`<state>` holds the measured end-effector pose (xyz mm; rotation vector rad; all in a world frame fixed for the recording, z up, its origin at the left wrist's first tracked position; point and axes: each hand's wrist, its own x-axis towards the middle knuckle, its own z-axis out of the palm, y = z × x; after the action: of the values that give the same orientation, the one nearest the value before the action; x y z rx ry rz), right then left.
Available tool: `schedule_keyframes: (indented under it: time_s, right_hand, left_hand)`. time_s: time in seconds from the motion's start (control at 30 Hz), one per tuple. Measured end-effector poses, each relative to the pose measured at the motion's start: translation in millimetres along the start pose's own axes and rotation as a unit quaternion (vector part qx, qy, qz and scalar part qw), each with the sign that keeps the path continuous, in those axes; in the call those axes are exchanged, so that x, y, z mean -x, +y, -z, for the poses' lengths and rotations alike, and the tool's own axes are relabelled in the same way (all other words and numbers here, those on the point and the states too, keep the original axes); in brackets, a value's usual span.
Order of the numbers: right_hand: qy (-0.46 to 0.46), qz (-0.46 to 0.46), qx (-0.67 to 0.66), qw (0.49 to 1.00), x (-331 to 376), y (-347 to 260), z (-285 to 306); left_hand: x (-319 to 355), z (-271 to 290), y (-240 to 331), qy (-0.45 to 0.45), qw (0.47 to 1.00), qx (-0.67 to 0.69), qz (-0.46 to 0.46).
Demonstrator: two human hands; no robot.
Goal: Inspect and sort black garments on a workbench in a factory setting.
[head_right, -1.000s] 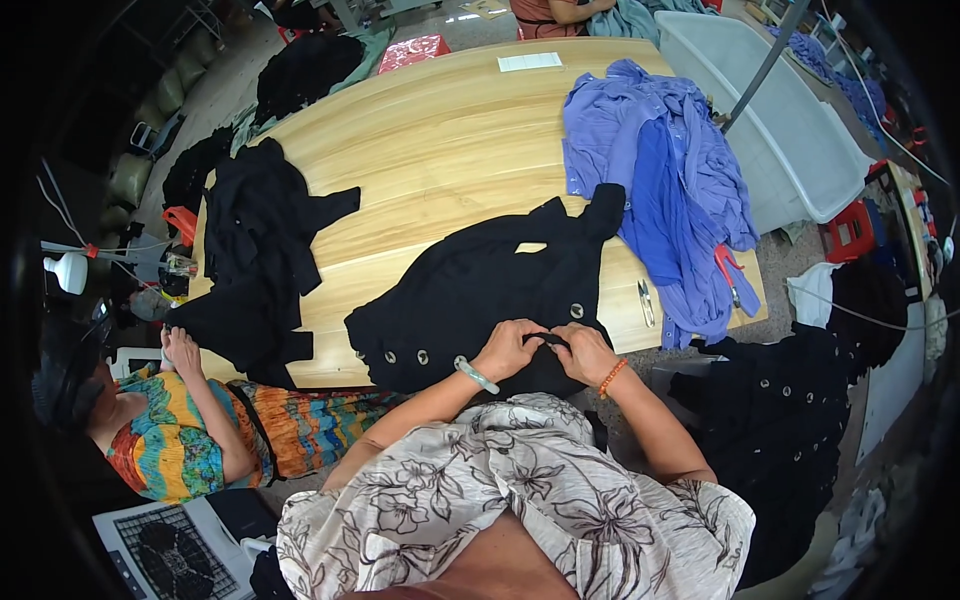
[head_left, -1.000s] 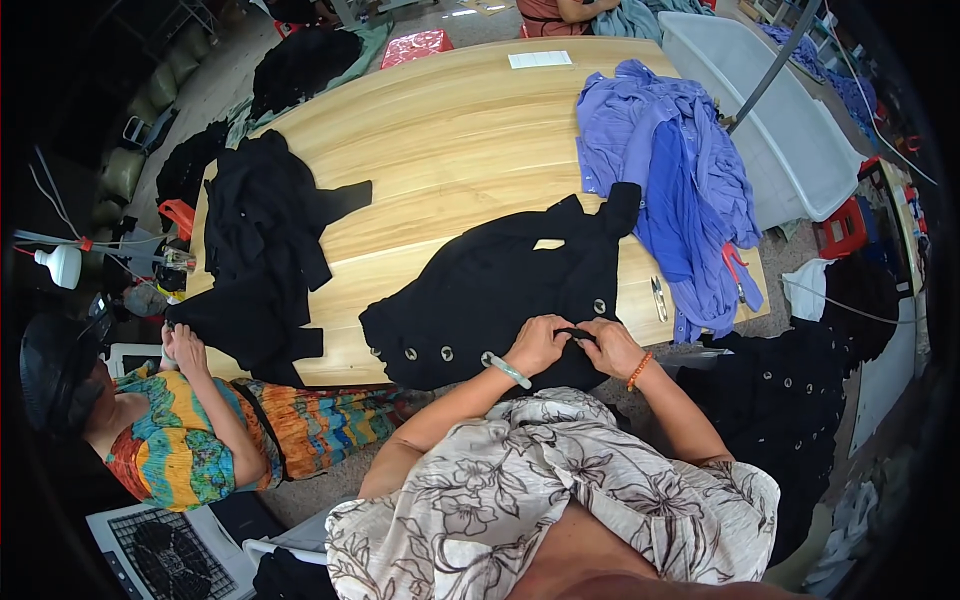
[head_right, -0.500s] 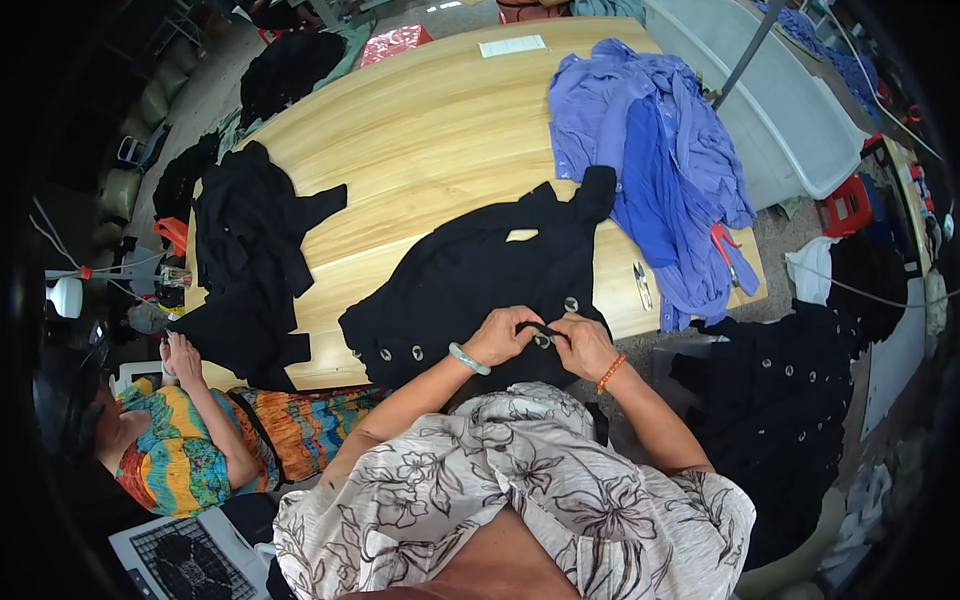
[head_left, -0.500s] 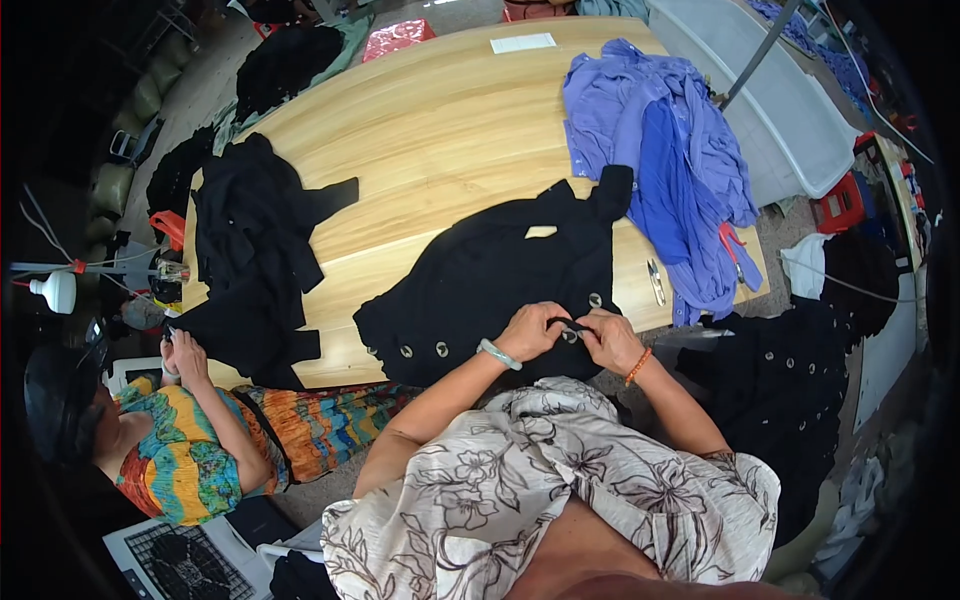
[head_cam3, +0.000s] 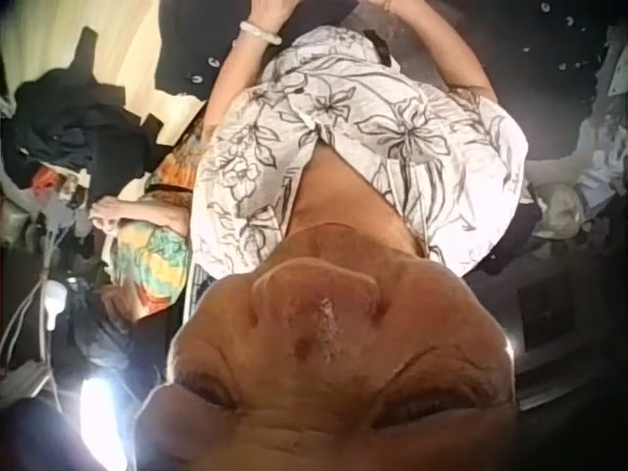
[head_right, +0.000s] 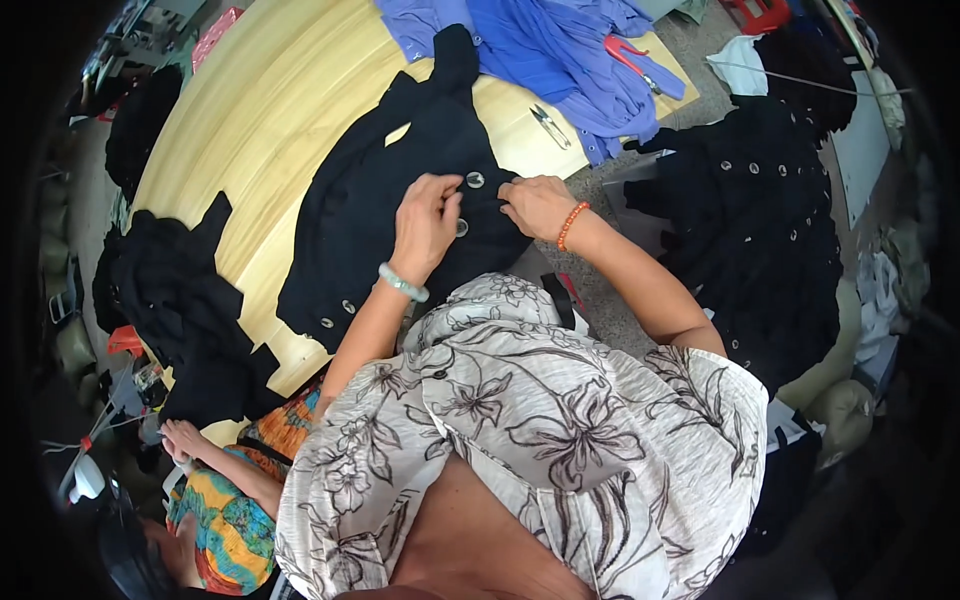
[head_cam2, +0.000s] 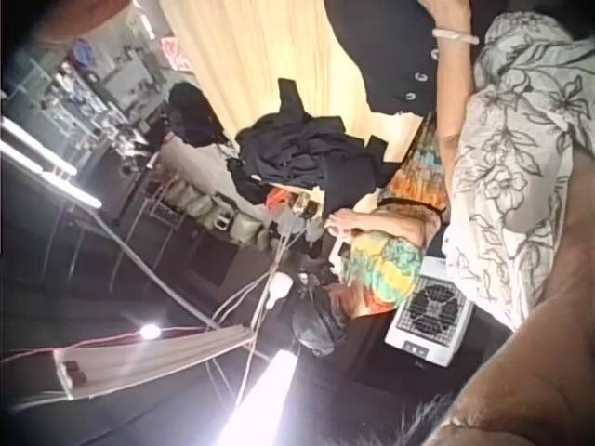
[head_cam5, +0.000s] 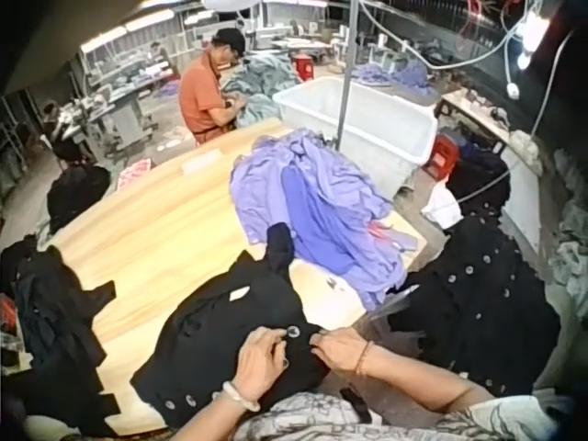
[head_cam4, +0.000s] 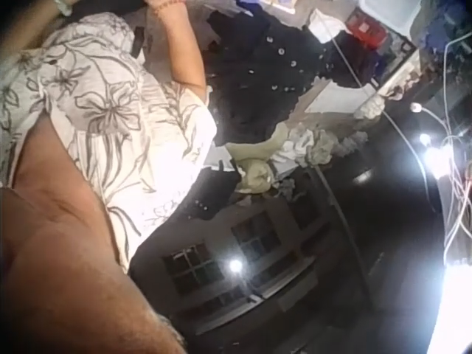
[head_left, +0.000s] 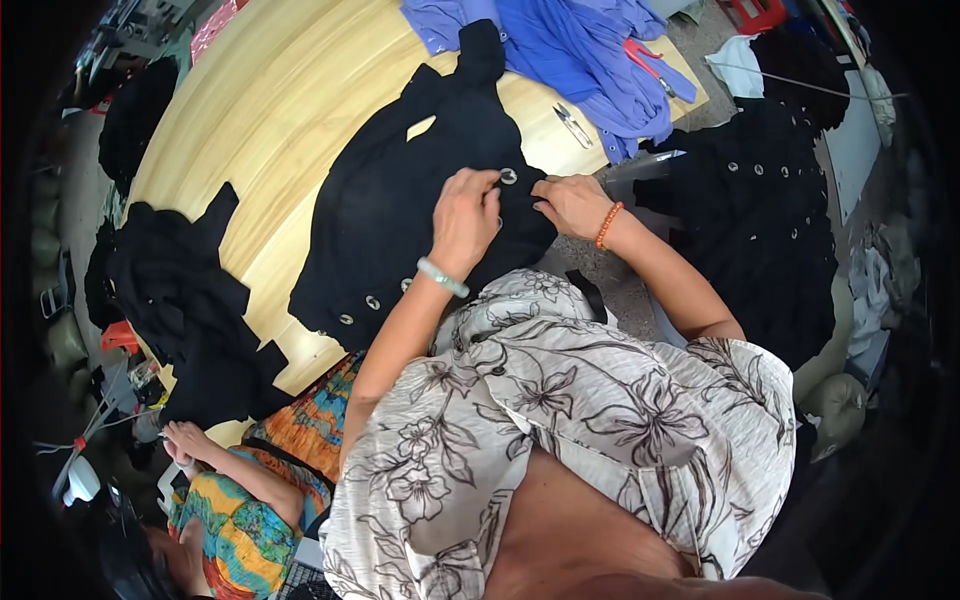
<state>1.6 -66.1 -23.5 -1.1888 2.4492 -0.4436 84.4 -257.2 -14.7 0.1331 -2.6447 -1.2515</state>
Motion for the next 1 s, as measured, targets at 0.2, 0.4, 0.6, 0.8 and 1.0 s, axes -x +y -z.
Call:
schedule_keyframes:
  time_s: [0.2,0.4,0.6,0.8,1.0]
  right_hand:
    - [0.033,0.008,0.023,0.999,-5.4,-10.5,0.6]
    - [0.065,0.008,-0.058,0.996,6.5,-10.5,-4.6]
    - [0.100,0.025,-0.109,0.989,0.2,-19.1,3.3]
    - [0.087,-0.065,-0.168,0.980,-0.2,-30.8,8.7]
    - [0.065,-0.004,-0.081,0.995,5.4,-21.3,3.3]
  left_hand:
    - [-32.8,-44.8,-10.5,-0.148,0.963,-0.221,0.036]
    - [-33.4,-45.5,-10.8,-0.200,0.968,-0.112,0.101]
    - [-33.9,-44.1,-37.0,-0.202,0.877,0.329,0.286]
    - [-26.8,-41.1,-37.3,-0.180,0.848,0.372,0.333]
    - [-8.1,-47.0,-37.5,-0.182,0.872,0.386,0.239]
